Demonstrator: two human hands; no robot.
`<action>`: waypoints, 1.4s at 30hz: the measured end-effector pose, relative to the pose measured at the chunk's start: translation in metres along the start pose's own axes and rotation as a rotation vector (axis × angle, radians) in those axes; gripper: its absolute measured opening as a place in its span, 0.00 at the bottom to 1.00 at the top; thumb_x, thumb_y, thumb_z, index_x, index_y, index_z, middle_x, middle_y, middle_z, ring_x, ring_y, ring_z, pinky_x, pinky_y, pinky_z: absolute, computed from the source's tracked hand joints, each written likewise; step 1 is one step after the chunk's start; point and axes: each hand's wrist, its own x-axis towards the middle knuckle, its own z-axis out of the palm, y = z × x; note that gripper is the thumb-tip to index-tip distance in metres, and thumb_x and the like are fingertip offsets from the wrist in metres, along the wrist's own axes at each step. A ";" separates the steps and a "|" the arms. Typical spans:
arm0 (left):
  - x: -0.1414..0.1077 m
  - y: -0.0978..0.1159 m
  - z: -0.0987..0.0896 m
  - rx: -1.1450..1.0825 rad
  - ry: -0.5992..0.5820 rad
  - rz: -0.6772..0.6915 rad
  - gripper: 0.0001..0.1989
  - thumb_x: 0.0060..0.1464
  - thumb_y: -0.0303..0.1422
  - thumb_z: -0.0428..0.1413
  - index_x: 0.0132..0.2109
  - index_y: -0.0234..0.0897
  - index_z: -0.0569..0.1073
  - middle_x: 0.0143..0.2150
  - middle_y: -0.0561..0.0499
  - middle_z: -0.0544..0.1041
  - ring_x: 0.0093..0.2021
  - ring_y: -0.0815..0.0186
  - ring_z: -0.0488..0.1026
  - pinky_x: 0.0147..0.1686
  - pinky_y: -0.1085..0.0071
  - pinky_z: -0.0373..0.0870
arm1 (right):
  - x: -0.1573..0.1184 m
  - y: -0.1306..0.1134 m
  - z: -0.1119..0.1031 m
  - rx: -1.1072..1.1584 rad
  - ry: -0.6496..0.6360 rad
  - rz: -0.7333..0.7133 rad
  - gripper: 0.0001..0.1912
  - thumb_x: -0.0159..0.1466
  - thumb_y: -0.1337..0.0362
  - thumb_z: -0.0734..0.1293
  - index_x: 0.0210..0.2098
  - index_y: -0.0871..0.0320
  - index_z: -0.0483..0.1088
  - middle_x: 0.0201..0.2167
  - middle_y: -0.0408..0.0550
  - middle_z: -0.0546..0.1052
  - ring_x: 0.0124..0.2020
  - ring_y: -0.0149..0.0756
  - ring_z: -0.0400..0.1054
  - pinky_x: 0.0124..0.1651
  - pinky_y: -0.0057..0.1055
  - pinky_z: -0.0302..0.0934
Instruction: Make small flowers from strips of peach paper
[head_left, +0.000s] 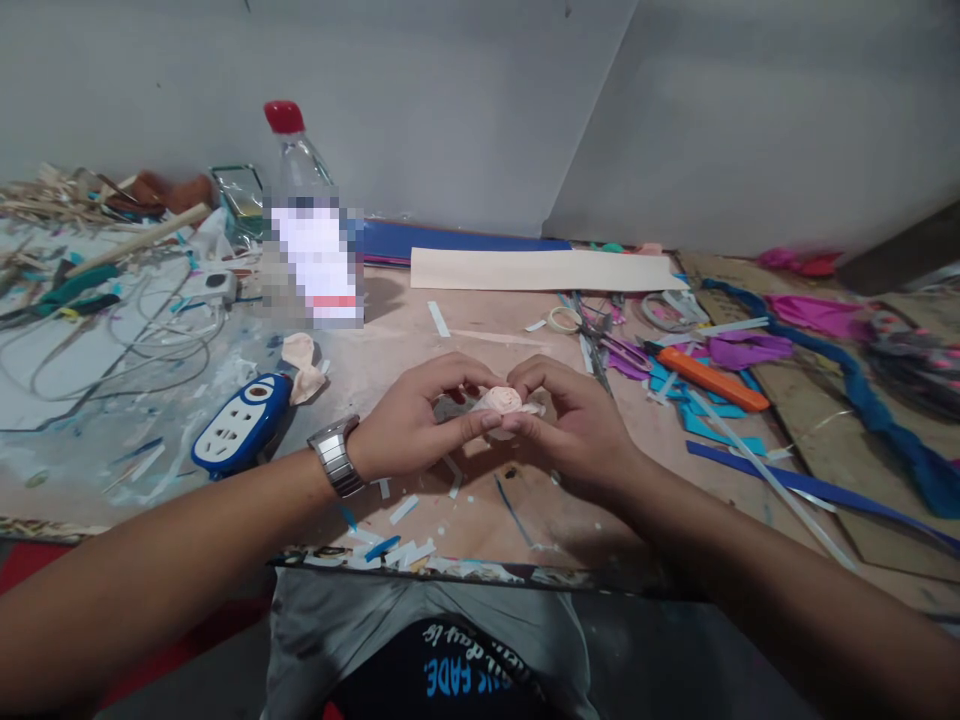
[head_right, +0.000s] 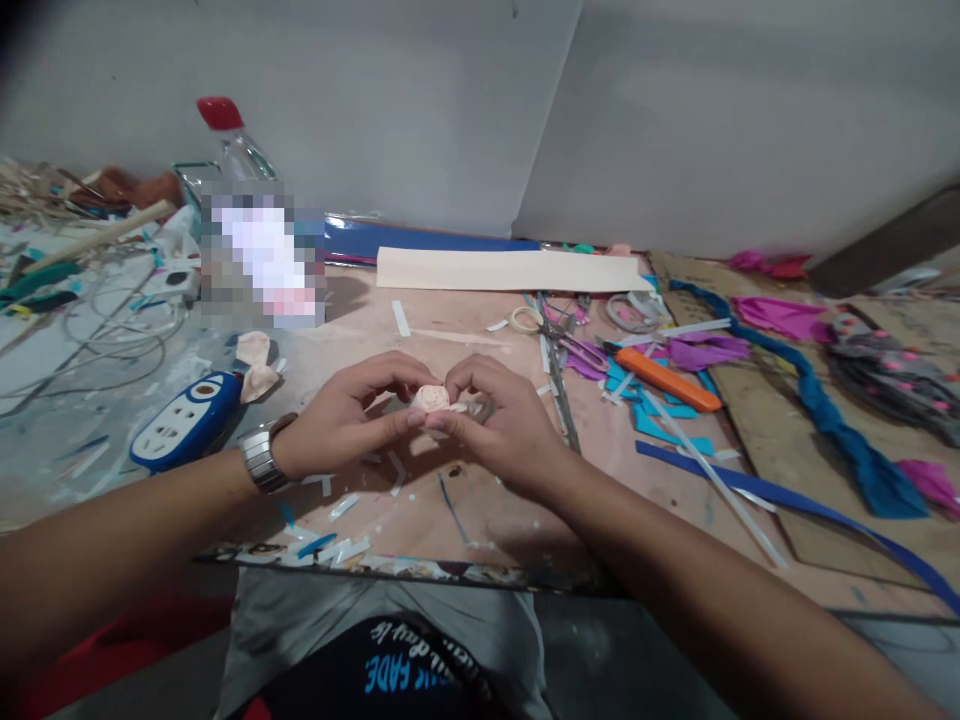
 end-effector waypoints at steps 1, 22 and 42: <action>0.000 0.000 0.000 -0.001 -0.005 -0.003 0.11 0.65 0.39 0.62 0.50 0.38 0.78 0.48 0.44 0.81 0.48 0.60 0.77 0.50 0.62 0.72 | 0.000 0.000 0.000 -0.011 -0.004 -0.007 0.19 0.66 0.47 0.75 0.35 0.55 0.72 0.34 0.45 0.76 0.37 0.39 0.70 0.41 0.35 0.61; 0.001 -0.007 0.001 -0.190 0.035 -0.198 0.09 0.63 0.38 0.59 0.44 0.36 0.76 0.40 0.48 0.78 0.40 0.65 0.74 0.41 0.69 0.72 | -0.002 -0.013 -0.001 -0.150 0.039 -0.182 0.04 0.71 0.62 0.71 0.39 0.53 0.76 0.34 0.46 0.79 0.37 0.38 0.73 0.44 0.38 0.65; -0.001 -0.003 0.003 -0.028 -0.034 -0.157 0.15 0.66 0.40 0.60 0.54 0.37 0.78 0.53 0.43 0.82 0.51 0.61 0.79 0.52 0.63 0.73 | -0.002 -0.009 0.003 -0.164 0.097 -0.104 0.07 0.69 0.59 0.74 0.37 0.54 0.76 0.34 0.45 0.81 0.36 0.38 0.74 0.41 0.36 0.65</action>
